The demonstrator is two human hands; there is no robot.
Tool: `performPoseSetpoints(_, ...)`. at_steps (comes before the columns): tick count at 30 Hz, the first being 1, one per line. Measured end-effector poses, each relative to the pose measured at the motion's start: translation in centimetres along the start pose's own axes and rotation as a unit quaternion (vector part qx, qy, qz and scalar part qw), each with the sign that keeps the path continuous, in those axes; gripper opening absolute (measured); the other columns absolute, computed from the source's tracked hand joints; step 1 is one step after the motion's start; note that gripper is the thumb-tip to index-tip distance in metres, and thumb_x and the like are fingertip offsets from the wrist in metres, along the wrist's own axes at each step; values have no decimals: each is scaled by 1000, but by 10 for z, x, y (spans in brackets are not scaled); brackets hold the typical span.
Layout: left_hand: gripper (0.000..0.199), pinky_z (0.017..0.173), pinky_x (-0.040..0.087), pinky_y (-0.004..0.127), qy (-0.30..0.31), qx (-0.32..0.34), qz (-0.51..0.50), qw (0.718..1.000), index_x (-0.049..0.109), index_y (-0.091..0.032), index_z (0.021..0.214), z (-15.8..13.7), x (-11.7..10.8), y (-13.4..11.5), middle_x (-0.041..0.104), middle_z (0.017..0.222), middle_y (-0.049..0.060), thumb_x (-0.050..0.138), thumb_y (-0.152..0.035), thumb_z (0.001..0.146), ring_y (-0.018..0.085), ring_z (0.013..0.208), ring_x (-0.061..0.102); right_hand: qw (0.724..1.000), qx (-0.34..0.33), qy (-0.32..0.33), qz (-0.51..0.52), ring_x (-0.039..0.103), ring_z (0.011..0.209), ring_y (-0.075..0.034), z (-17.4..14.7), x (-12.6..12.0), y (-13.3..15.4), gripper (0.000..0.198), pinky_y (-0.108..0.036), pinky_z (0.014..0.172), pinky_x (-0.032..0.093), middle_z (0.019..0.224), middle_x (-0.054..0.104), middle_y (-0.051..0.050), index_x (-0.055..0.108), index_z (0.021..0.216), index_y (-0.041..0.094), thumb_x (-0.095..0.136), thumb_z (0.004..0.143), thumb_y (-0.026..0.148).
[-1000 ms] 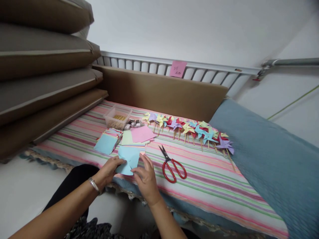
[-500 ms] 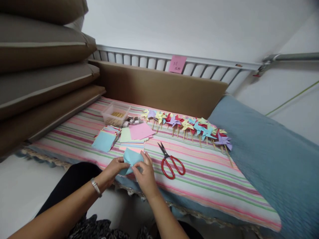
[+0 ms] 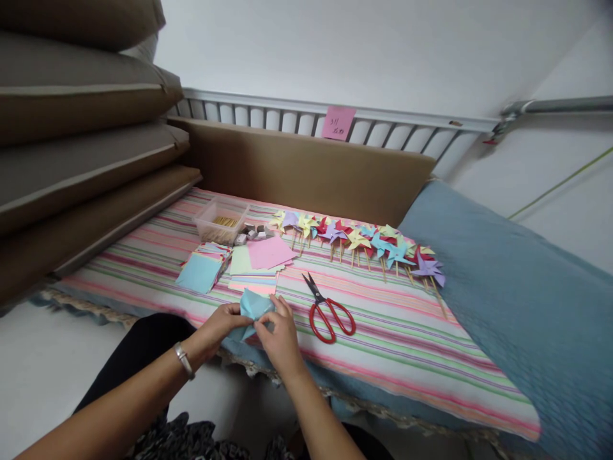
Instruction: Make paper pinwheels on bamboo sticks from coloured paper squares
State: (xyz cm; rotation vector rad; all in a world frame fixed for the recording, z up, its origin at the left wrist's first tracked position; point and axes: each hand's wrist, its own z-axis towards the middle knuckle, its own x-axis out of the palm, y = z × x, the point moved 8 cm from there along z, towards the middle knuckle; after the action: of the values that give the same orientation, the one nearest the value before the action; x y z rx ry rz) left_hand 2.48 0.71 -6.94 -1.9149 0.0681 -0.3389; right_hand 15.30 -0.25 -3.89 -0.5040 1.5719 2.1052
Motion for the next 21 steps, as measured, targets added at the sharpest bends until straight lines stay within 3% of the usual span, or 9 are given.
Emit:
performPoseSetpoints(5,22,55,44,24,15,13,14,1000,70,-12,80,-2,5,-6,70,69,4,72,-23,61,14,54,59,1000,4,-6,-3,37,125,-27,0,0,1,8,-42,103,27,125,55,-12,63,63,19,61,69,14)
performPoseSetpoints(12,15,54,43,24,5,4,55,998,69,-13,71,5,-1,-4,69,63,2,69,-22,59,14,51,57,999,29,-10,20,40,123,-27,2,-7,-2,3,-41,103,28,123,55,-12,63,69,18,63,67,17)
performPoseSetpoints(15,14,54,44,26,29,-27,75,996,68,-12,67,5,-1,-2,69,61,4,69,-22,57,16,51,58,995,68,-18,66,47,116,-26,7,-20,-11,36,-40,100,32,120,56,-12,59,101,18,65,65,19)
performPoseSetpoints(18,14,49,41,25,61,-61,99,991,69,-11,63,0,5,2,67,57,5,69,-21,54,14,46,55,982,106,66,139,57,98,-23,9,-12,-20,69,-37,87,42,106,62,-6,45,125,22,68,61,18)
performPoseSetpoints(21,10,46,38,22,81,-76,120,987,68,-11,60,-5,12,3,65,53,3,68,-17,52,12,43,52,946,139,183,228,57,63,-15,2,11,-25,75,-25,59,45,76,61,3,43,128,25,68,58,13)
